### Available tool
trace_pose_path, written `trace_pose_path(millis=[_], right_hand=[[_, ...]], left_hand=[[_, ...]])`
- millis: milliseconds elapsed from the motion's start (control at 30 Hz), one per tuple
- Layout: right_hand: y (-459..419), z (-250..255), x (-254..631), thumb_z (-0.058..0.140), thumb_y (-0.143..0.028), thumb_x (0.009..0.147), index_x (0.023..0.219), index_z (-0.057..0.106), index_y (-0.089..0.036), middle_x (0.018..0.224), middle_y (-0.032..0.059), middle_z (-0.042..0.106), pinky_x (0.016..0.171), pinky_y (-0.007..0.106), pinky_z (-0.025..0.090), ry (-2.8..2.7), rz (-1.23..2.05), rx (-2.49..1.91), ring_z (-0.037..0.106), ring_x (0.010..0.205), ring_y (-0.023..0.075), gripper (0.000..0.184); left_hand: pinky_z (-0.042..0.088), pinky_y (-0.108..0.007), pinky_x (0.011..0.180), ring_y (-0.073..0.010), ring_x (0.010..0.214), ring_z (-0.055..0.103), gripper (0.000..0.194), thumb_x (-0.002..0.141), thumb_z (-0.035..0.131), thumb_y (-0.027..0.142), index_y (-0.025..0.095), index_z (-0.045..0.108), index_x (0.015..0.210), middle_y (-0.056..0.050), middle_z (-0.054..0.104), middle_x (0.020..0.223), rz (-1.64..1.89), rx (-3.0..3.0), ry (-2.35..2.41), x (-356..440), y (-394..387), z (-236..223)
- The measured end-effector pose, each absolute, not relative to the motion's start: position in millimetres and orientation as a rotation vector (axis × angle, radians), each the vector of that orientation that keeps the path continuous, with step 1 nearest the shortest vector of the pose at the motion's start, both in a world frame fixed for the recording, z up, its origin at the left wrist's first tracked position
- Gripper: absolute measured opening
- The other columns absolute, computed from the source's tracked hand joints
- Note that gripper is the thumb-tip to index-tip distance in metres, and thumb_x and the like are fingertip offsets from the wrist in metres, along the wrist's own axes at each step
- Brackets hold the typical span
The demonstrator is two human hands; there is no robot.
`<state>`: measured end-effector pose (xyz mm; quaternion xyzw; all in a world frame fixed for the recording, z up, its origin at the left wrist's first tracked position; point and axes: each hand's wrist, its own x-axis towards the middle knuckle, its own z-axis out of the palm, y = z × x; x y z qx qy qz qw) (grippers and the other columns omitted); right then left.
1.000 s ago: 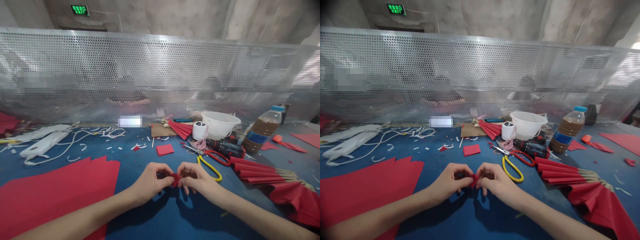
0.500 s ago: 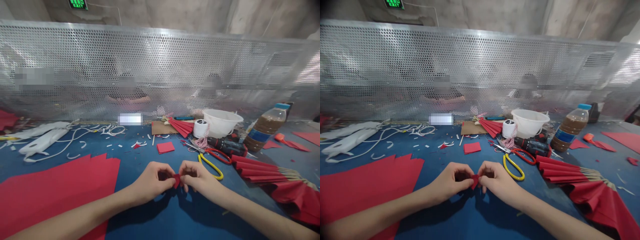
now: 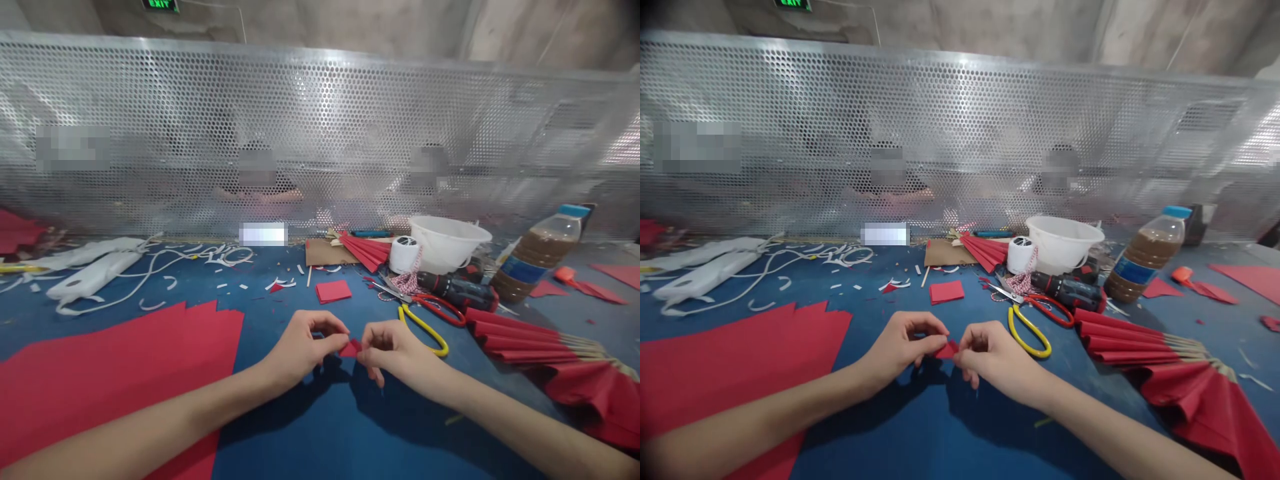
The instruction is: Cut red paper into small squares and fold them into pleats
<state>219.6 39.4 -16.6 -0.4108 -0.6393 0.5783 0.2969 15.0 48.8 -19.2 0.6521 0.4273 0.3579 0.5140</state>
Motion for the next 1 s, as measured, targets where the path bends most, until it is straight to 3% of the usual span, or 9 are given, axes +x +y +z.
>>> trace_pose_path(millis=[233, 433, 700, 1000], right_hand=[[38.3, -12.9, 221.7, 0.062, -0.026, 0.089, 0.072, 0.063, -0.014, 0.064, 0.0013, 0.068, 0.053, 0.020, 0.044, -1.827, 1.519, -0.997, 0.058, 0.050, 0.0095, 0.021], [36.3, -12.7, 219.8, 0.051, -0.029, 0.095, 0.079, 0.065, -0.015, 0.068, 0.0015, 0.068, 0.046, 0.018, 0.038, -1.818, 1.491, -1.031, 0.059, 0.051, 0.0091, 0.026], [34.6, -14.1, 220.2, 0.056, -0.026, 0.092, 0.086, 0.067, -0.014, 0.070, 0.0011, 0.066, 0.056, 0.022, 0.047, -1.839, 1.450, -1.016, 0.059, 0.055, 0.0108, 0.017], [37.1, -13.3, 221.5, 0.054, -0.030, 0.096, 0.083, 0.065, -0.014, 0.064, -0.0009, 0.063, 0.049, 0.020, 0.040, -1.877, 1.422, -1.095, 0.052, 0.048, 0.0084, 0.023]], left_hand=[[0.046, -0.022, 0.050, -0.0102, 0.053, 0.053, 0.029, 0.082, 0.068, 0.032, 0.013, 0.068, 0.105, -0.001, 0.065, 0.072, 0.868, 1.512, 1.031, 17.8, 48.8, -15.3], [0.044, -0.023, 0.059, -0.0155, 0.068, 0.064, 0.025, 0.088, 0.059, 0.032, 0.012, 0.069, 0.077, -0.006, 0.071, 0.073, 0.755, 1.543, 0.951, 17.8, 48.0, -16.6], [0.038, -0.022, 0.054, -0.0119, 0.059, 0.055, 0.026, 0.091, 0.056, 0.032, 0.013, 0.070, 0.081, -0.003, 0.068, 0.068, 0.702, 1.696, 0.985, 15.2, 43.4, -15.3], [0.038, -0.022, 0.054, -0.0110, 0.055, 0.051, 0.025, 0.090, 0.056, 0.030, 0.013, 0.067, 0.075, -0.002, 0.065, 0.064, 0.691, 1.720, 1.000, 15.7, 43.6, -15.8]])
